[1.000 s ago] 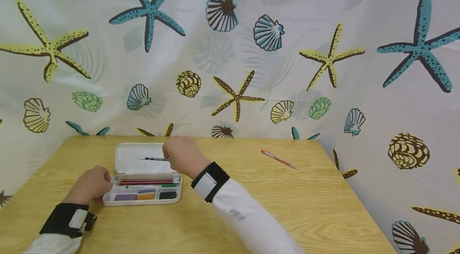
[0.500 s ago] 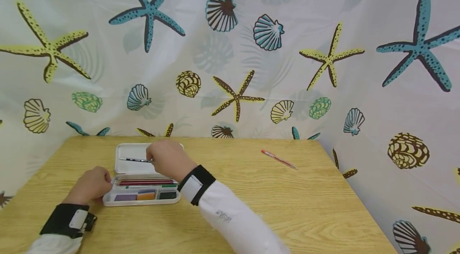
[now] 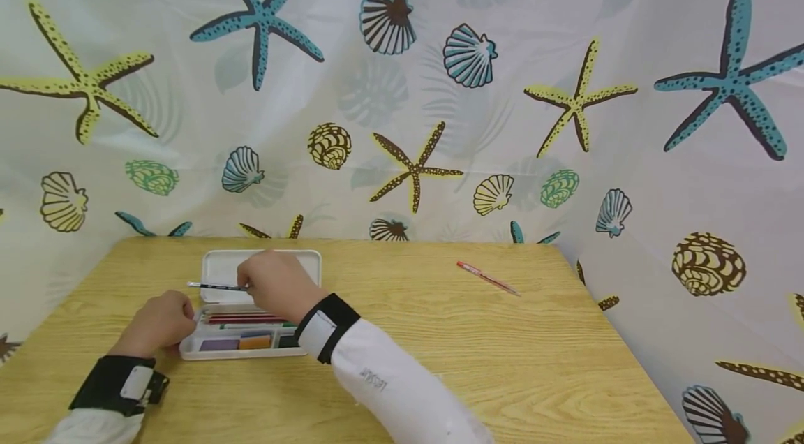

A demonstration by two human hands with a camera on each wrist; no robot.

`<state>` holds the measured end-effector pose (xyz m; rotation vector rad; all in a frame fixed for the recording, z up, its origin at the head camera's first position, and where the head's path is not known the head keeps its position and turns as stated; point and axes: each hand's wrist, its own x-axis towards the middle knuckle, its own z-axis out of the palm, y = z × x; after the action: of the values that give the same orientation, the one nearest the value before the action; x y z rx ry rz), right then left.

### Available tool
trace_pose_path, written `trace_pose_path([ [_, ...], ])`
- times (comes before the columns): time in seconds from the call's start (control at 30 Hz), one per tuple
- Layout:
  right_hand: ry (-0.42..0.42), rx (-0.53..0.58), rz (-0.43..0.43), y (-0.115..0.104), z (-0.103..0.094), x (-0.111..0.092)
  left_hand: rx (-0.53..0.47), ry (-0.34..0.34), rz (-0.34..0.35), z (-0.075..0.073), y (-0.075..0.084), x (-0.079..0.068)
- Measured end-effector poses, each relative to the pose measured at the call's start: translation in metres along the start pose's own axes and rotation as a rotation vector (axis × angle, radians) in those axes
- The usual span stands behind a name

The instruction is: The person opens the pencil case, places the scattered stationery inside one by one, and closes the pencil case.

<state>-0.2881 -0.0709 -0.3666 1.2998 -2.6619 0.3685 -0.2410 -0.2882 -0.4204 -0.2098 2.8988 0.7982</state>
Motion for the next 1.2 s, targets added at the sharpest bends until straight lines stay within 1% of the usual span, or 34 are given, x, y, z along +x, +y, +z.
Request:
trace_pose_path([
  [0.2,0.008,0.010,-0.011,-0.003,0.004,-0.001,-0.003,0.020,0.040,0.001,-0.004,0.001],
  [0.33,0.015,0.013,-0.017,-0.006,0.006,-0.001,-0.011,0.015,0.030,0.000,-0.003,0.000],
  [0.47,0.015,0.013,-0.003,-0.006,0.011,0.000,-0.021,0.008,0.013,-0.001,-0.001,-0.001],
  [0.6,-0.005,-0.001,0.018,-0.004,0.020,0.002,-0.018,0.010,0.012,0.000,-0.002,0.000],
  [0.8,-0.033,-0.041,0.027,-0.002,0.031,0.002,-0.014,0.019,0.016,0.001,-0.003,0.000],
  [1.2,-0.074,-0.066,0.042,0.007,0.043,0.001,-0.016,0.027,0.030,0.001,-0.003,0.000],
])
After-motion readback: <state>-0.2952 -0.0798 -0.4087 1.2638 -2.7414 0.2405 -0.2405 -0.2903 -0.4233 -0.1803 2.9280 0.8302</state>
